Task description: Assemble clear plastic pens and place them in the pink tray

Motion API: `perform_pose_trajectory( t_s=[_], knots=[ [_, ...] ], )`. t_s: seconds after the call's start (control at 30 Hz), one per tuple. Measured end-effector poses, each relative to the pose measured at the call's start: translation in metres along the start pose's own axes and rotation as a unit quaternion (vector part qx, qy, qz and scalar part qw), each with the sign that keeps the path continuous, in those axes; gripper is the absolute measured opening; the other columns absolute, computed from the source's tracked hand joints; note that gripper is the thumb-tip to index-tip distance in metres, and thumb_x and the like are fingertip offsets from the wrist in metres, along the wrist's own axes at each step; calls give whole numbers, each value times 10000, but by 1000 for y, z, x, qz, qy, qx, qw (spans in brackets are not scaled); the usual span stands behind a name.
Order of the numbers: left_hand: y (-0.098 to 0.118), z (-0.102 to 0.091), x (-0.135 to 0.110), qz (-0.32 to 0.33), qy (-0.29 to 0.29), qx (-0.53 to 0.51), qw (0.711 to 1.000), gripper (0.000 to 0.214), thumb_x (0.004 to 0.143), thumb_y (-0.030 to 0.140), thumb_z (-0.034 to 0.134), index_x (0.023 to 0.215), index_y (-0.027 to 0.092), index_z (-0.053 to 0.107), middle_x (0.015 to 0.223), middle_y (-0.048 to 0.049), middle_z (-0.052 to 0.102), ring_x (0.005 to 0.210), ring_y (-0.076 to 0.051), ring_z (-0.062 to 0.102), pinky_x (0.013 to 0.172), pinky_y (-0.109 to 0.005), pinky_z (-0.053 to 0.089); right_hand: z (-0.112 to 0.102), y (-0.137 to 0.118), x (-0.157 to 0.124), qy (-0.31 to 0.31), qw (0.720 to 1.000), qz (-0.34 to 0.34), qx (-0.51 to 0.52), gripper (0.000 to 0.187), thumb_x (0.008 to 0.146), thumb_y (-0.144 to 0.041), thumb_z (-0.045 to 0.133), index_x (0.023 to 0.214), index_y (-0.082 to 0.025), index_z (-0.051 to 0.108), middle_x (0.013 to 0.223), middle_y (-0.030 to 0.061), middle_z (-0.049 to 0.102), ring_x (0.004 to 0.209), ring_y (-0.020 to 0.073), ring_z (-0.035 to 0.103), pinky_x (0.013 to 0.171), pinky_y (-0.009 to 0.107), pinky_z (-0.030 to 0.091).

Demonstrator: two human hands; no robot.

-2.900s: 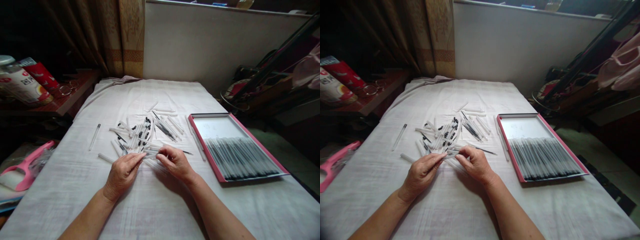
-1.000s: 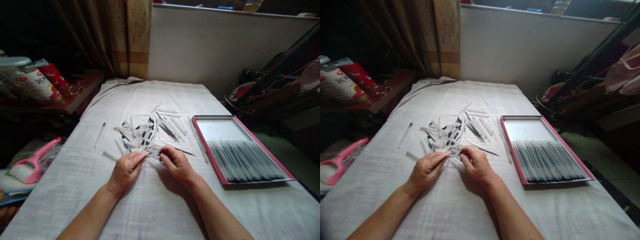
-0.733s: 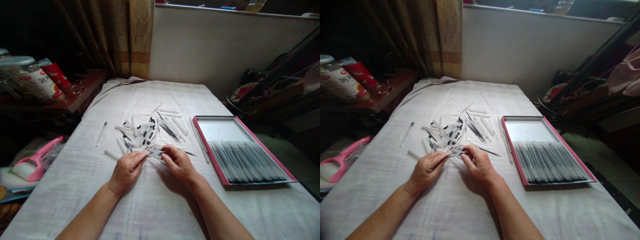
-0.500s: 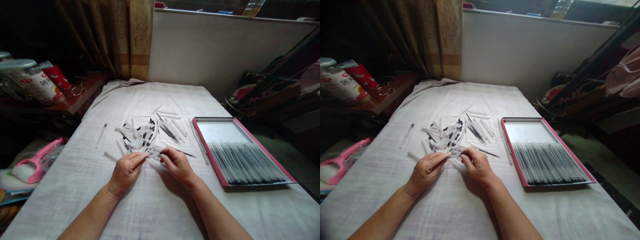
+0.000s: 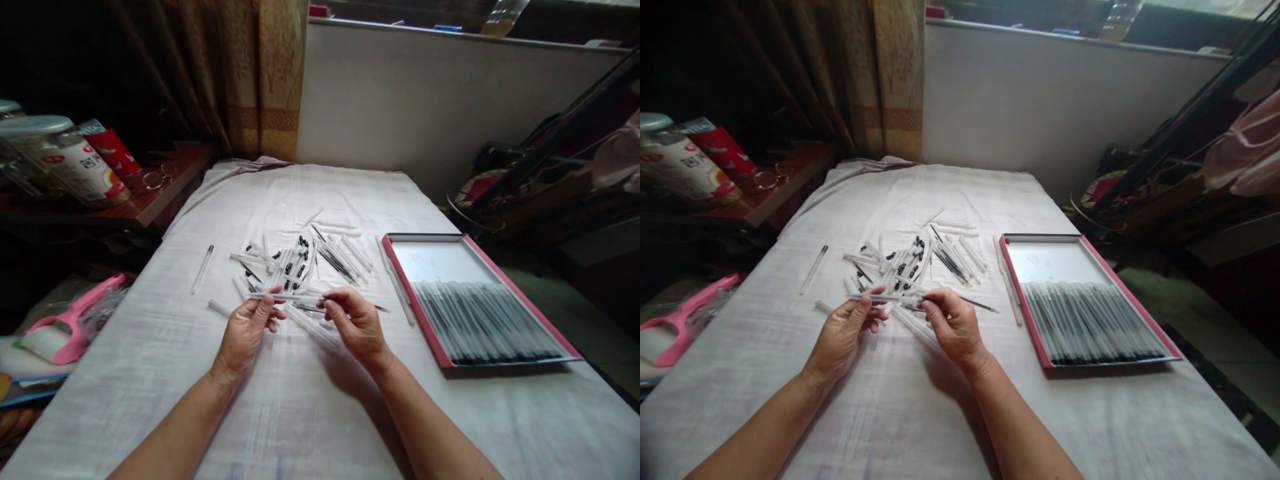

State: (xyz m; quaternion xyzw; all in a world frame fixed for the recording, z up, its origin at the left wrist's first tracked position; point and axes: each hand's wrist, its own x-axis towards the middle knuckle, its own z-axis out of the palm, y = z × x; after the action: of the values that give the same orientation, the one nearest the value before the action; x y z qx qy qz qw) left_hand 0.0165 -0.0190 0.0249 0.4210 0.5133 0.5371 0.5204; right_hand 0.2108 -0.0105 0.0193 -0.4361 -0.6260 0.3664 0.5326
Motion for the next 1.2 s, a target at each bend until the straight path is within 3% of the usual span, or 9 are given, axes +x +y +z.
perform_pose_trajectory(
  t_s=[0.1,0.2,0.4,0.63,0.73,0.87,1.0,1.1,1.2],
  knots=[
    [2,1,3,-57,31,-114,991,489,658,577,774,893,159,680,847,-47,714,668,-140,667,501,-191,486,0,2,0,-56,995,-32,-72,106,868,-253,598,906,-195,678,762,34,709,620,134,623,586,250,491],
    [4,-2,6,-46,41,-139,988,464,668,566,771,854,169,617,824,-19,700,680,-133,668,565,-211,524,-14,2,7,-103,982,-40,-151,111,857,-223,598,879,-198,704,768,35,717,666,145,636,635,257,482],
    [2,-3,1,-12,-27,-29,999,437,811,611,606,883,182,572,553,89,467,397,-45,433,410,-157,355,-47,-6,15,-234,923,-7,-304,88,821,-201,638,807,-207,725,763,18,674,603,115,580,584,231,422],
    [4,0,-5,-45,-95,66,992,516,790,631,608,990,157,645,571,74,438,420,-50,380,398,-168,303,-34,-11,11,-275,845,-31,-458,76,810,-238,670,872,-235,715,895,41,671,691,153,610,598,250,386],
    [3,0,-5,-31,-106,94,989,511,809,587,608,1040,135,665,548,71,431,441,-62,399,418,-172,324,-30,-12,11,-282,828,-38,-484,75,825,-212,643,890,-210,679,937,64,661,741,173,617,619,257,395],
    [0,0,-6,-3,-127,140,982,455,844,504,596,1078,126,696,533,56,463,452,-74,439,437,-178,363,-33,-9,11,-261,854,-31,-449,104,847,-174,608,947,-193,629,939,73,664,800,182,614,664,260,410],
    [-4,-3,-6,47,-145,205,967,409,856,445,593,1125,159,709,708,-18,676,491,-105,559,456,-205,461,-35,-7,12,-202,927,-6,-316,62,859,-180,588,912,-198,616,783,15,658,653,128,575,611,238,408],
    [-6,-4,-6,130,-154,272,941,349,876,396,578,1127,199,719,988,-72,757,782,-190,711,702,-286,582,-34,-12,12,-151,969,-10,-195,82,860,-200,579,921,-194,635,776,16,653,646,115,568,570,224,413],
    [-7,-5,-5,185,-166,310,918,311,895,359,565,1126,222,721,1086,-69,748,993,-221,704,899,-343,558,-32,-18,12,-136,982,-15,-129,164,868,-211,557,997,-191,657,848,42,659,709,127,581,561,224,426]
  ],
)
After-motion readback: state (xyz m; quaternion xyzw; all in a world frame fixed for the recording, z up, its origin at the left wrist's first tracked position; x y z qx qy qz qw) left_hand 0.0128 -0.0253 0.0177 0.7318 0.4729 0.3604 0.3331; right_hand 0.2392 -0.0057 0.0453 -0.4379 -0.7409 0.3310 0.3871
